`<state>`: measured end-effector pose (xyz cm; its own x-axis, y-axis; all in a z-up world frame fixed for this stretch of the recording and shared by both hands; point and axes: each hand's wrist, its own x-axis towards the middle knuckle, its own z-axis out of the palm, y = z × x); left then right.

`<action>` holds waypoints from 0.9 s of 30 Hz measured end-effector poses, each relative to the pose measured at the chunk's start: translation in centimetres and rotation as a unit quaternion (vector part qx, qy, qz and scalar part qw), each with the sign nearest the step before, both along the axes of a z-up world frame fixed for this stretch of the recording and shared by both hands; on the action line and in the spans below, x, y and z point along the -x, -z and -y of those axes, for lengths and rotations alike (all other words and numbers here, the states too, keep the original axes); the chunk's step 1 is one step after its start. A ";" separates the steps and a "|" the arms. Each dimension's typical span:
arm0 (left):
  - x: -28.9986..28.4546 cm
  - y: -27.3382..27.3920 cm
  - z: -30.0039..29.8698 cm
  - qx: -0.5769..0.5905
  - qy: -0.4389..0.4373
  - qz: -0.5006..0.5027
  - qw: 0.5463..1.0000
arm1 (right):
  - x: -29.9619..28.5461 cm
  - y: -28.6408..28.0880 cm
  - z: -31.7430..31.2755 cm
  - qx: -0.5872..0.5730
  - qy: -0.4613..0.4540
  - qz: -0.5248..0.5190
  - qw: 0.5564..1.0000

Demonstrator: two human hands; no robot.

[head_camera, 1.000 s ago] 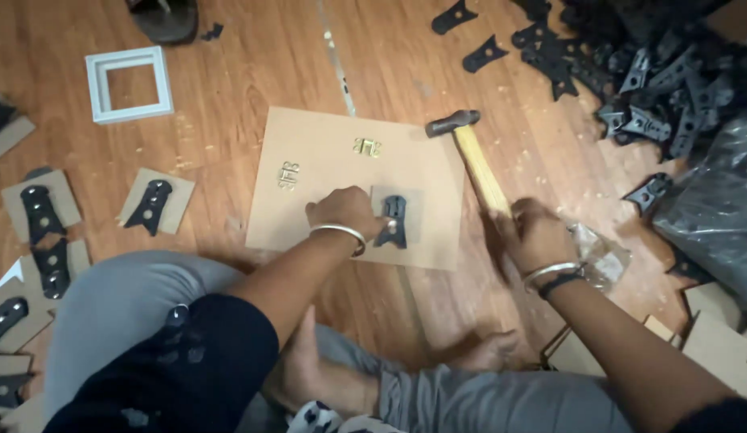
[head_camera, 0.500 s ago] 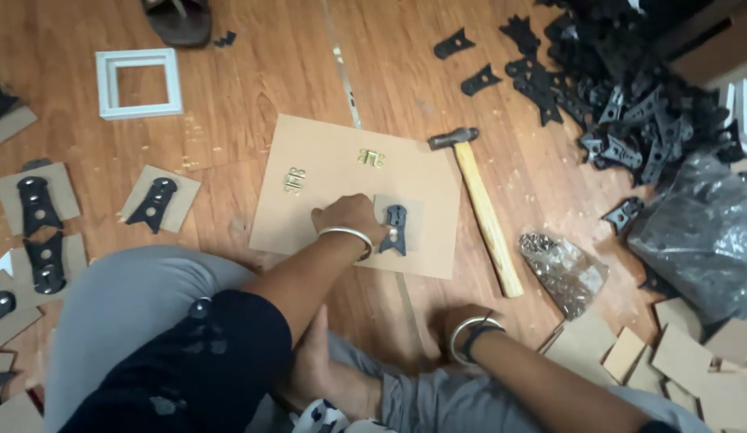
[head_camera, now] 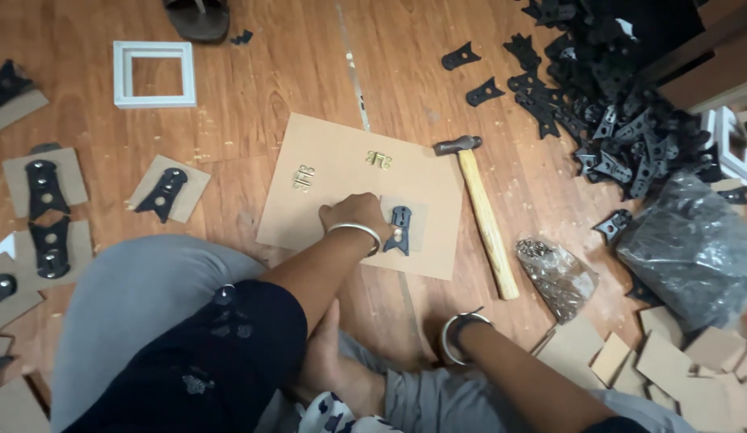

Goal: The person sits on the floor and attaches small metal brackets to pieces of cardboard by hammering nails through them, working one piece at a time. They position a bracket on a cardboard square, place nails, and strike them with a hammer, setting finished pieces aside and reaching for new hardware.

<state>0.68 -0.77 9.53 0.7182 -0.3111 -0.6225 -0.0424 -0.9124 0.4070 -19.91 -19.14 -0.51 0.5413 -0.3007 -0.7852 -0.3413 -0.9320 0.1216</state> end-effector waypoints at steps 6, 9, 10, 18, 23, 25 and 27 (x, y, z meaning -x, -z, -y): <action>-0.1 0.2 -0.1 -0.001 -0.001 0.003 1.000 | 2.2 0.6 1.1 0.014 0.033 0.028 0.999; -0.3 0.4 -0.3 -0.011 0.014 0.004 1.000 | 1.5 0.3 1.0 0.017 0.046 0.049 0.998; -0.2 0.6 -0.2 -0.001 0.009 0.009 1.000 | 1.7 0.1 1.4 0.020 0.053 0.056 0.997; 0.1 -0.4 -0.9 0.005 -0.005 0.001 1.000 | 0.6 -0.2 1.4 0.014 0.089 0.115 0.989; 0.2 -0.6 -0.9 0.010 -0.007 0.015 1.000 | -0.6 0.1 1.3 0.004 0.106 0.146 0.984; 0.1 -0.3 -0.7 0.006 -0.012 0.015 1.000 | -0.8 -1.6 0.7 -0.005 0.108 0.157 0.982; -0.1 0.2 -1.0 -0.003 -0.020 0.016 1.000 | -4.9 -2.6 0.2 -0.019 0.104 0.163 0.981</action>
<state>0.75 0.22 9.38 0.7494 -0.2778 -0.6010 -0.0185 -0.9162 0.4004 -15.00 -19.33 2.07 0.6956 -0.4050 -0.5934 -0.5394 -0.8400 -0.0590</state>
